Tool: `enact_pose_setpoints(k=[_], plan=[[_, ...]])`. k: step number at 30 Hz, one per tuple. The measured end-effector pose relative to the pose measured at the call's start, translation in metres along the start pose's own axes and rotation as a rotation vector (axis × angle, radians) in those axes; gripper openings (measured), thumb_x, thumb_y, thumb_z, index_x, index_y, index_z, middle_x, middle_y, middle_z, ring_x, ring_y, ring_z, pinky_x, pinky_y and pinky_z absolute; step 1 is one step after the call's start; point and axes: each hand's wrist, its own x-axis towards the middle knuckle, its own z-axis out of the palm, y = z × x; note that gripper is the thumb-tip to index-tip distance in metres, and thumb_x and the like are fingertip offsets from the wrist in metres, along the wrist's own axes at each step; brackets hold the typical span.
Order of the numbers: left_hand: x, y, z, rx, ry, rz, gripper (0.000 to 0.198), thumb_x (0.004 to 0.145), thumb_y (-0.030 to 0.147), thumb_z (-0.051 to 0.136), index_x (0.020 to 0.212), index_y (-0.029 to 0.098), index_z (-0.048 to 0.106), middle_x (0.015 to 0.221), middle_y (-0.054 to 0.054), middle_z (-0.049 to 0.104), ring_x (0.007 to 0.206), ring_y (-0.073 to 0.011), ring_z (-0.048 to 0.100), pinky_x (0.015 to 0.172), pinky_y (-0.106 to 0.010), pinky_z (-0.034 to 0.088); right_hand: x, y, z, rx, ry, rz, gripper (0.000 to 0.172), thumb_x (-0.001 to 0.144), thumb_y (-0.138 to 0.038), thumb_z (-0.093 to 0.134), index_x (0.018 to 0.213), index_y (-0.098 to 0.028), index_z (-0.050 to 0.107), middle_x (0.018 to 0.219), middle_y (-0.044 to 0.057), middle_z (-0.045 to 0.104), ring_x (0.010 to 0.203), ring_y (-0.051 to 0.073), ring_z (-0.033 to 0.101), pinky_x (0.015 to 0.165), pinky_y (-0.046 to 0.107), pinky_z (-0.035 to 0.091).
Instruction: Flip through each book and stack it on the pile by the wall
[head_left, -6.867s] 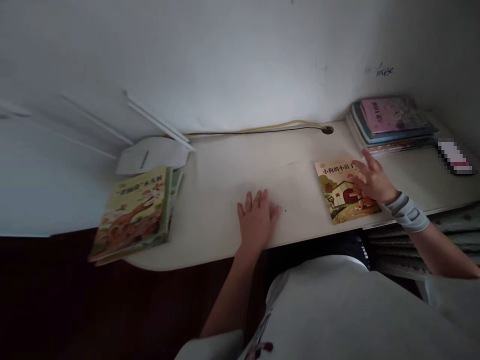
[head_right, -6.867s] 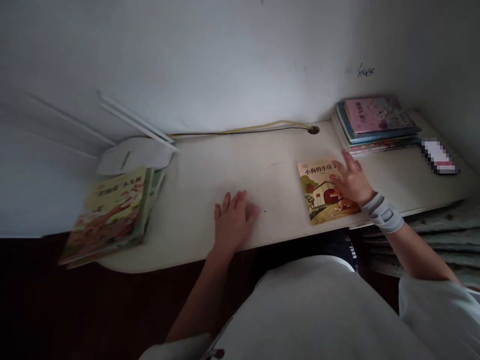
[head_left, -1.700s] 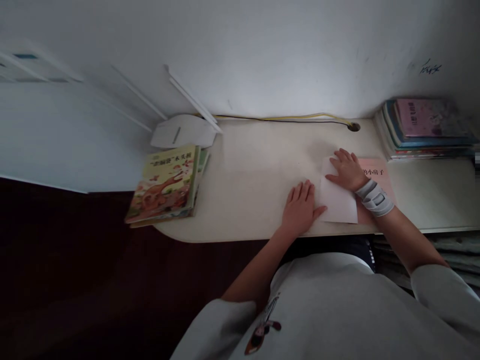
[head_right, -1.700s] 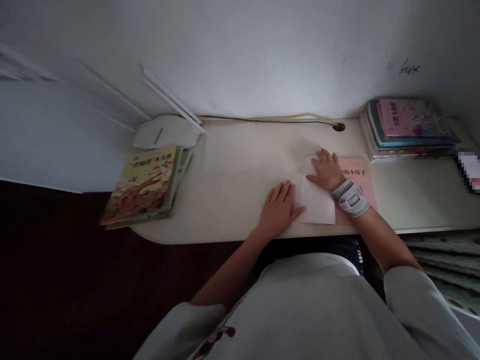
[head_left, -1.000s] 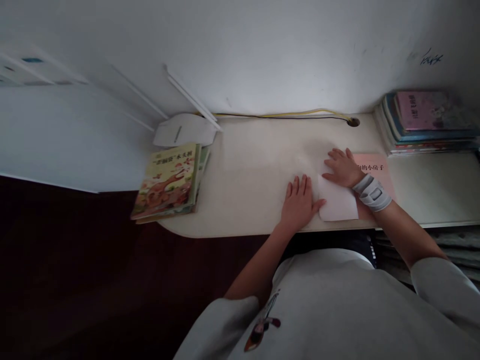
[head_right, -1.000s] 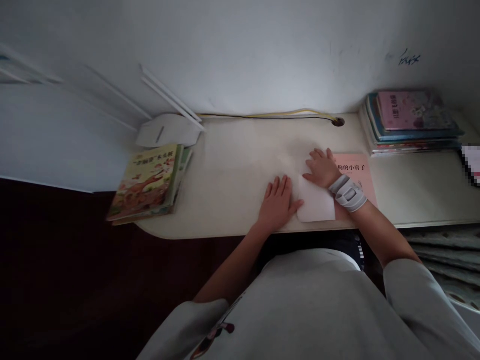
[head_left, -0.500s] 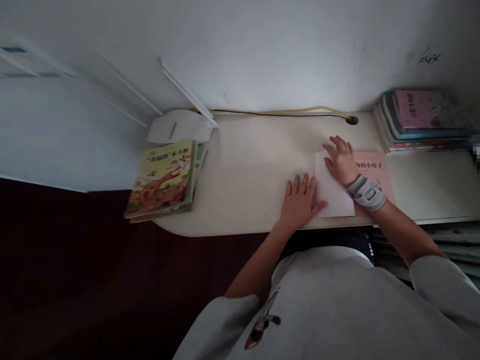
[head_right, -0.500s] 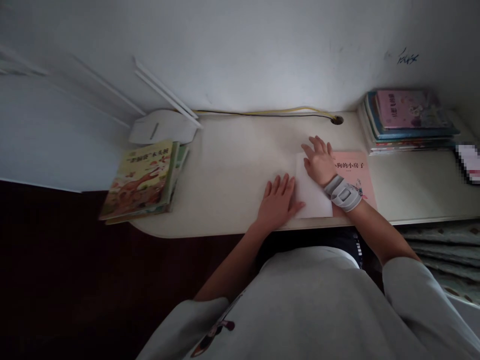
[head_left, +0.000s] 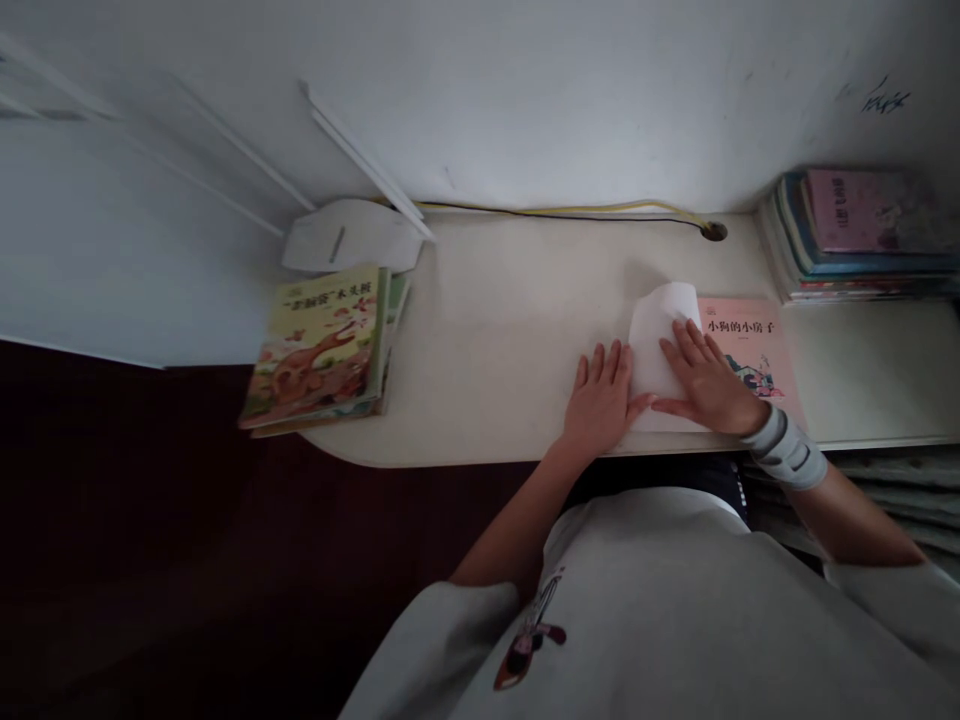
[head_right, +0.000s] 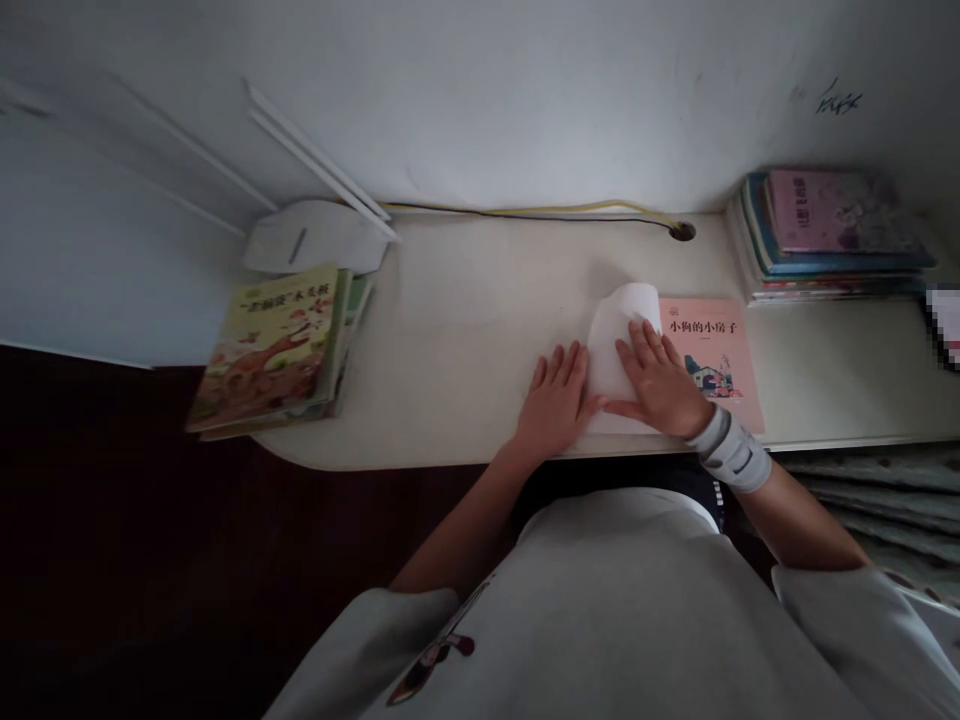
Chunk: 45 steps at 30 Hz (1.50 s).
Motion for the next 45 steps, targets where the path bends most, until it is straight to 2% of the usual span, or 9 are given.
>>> enact_pose_setpoints(k=[9, 13, 17, 20, 25, 31, 36, 42, 45], plan=[[0.001, 0.0, 0.0, -0.017, -0.013, -0.014, 0.076, 0.093, 0.058, 0.023, 0.147, 0.004, 0.023, 0.153, -0.02, 0.027, 0.143, -0.0331, 0.02, 0.115, -0.05, 0.018, -0.002, -0.012, -0.005, -0.109, -0.04, -0.077, 0.085, 0.081, -0.061, 0.054, 0.137, 0.001, 0.042, 0.149, 0.028, 0.029, 0.141, 0.037, 0.021, 0.113, 0.052, 0.02], [0.001, 0.001, -0.001, -0.018, -0.021, -0.021, 0.076, 0.093, 0.057, 0.024, 0.147, 0.003, 0.023, 0.153, -0.021, 0.026, 0.143, -0.0329, 0.019, 0.115, -0.049, 0.018, 0.002, -0.005, -0.016, -0.052, -0.051, -0.096, 0.076, 0.085, -0.058, 0.051, 0.138, -0.005, 0.043, 0.148, 0.025, 0.034, 0.14, 0.034, 0.027, 0.112, 0.051, 0.024], [0.001, 0.0, -0.001, -0.022, -0.007, -0.013, 0.073, 0.094, 0.057, 0.023, 0.147, 0.007, 0.023, 0.153, -0.019, 0.026, 0.143, -0.0326, 0.021, 0.115, -0.051, 0.018, 0.035, 0.016, -0.023, -0.006, 0.07, 0.086, 0.071, 0.09, -0.055, 0.042, 0.146, -0.011, 0.032, 0.155, 0.02, 0.021, 0.143, 0.034, 0.016, 0.11, 0.055, 0.025], [0.001, 0.0, -0.001, -0.008, -0.026, -0.028, 0.073, 0.093, 0.057, 0.025, 0.147, 0.007, 0.024, 0.153, -0.019, 0.025, 0.143, -0.0328, 0.019, 0.115, -0.051, 0.019, 0.061, 0.032, -0.017, 0.017, 0.008, 0.156, 0.076, 0.089, -0.058, 0.043, 0.147, -0.012, 0.028, 0.156, 0.02, 0.017, 0.143, 0.037, 0.011, 0.108, 0.058, 0.024], [0.001, 0.0, 0.002, 0.013, -0.048, -0.036, 0.078, 0.092, 0.06, 0.026, 0.148, 0.006, 0.02, 0.154, -0.019, 0.023, 0.144, -0.0323, 0.017, 0.115, -0.049, 0.017, 0.068, 0.043, 0.001, 0.04, -0.025, 0.112, 0.079, 0.089, -0.058, 0.039, 0.147, -0.006, 0.026, 0.155, 0.023, 0.014, 0.143, 0.039, 0.007, 0.109, 0.057, 0.023], [0.001, 0.0, 0.003, 0.034, -0.058, -0.039, 0.079, 0.092, 0.061, 0.026, 0.148, 0.006, 0.02, 0.155, -0.018, 0.022, 0.143, -0.0335, 0.017, 0.116, -0.049, 0.016, 0.064, 0.048, -0.003, -0.014, -0.062, 0.038, 0.079, 0.088, -0.059, 0.04, 0.143, -0.003, 0.034, 0.152, 0.024, 0.025, 0.142, 0.041, 0.014, 0.111, 0.056, 0.02], [0.002, 0.001, 0.001, 0.026, -0.048, -0.042, 0.079, 0.092, 0.06, 0.028, 0.148, 0.006, 0.021, 0.154, -0.019, 0.023, 0.143, -0.0341, 0.017, 0.115, -0.049, 0.017, 0.07, 0.037, -0.005, -0.038, -0.116, 0.111, 0.077, 0.087, -0.055, 0.045, 0.141, -0.001, 0.036, 0.151, 0.026, 0.026, 0.142, 0.041, 0.014, 0.111, 0.053, 0.023], [0.002, 0.001, -0.001, 0.04, -0.058, -0.038, 0.077, 0.093, 0.057, 0.031, 0.148, 0.004, 0.021, 0.154, -0.02, 0.023, 0.143, -0.0342, 0.018, 0.114, -0.051, 0.019, 0.069, 0.009, 0.001, -0.068, -0.025, 0.224, 0.063, 0.092, -0.045, 0.04, 0.14, -0.004, 0.039, 0.154, 0.022, 0.021, 0.143, 0.036, 0.013, 0.112, 0.056, 0.018], [-0.001, 0.008, -0.01, 0.08, -0.04, -0.054, 0.076, 0.092, 0.057, 0.032, 0.147, 0.004, 0.024, 0.153, -0.022, 0.024, 0.142, -0.0368, 0.02, 0.112, -0.056, 0.021, 0.07, 0.006, 0.0, -0.063, -0.03, 0.243, 0.06, 0.092, -0.04, 0.04, 0.139, -0.003, 0.04, 0.154, 0.021, 0.024, 0.144, 0.034, 0.014, 0.114, 0.054, 0.016]])
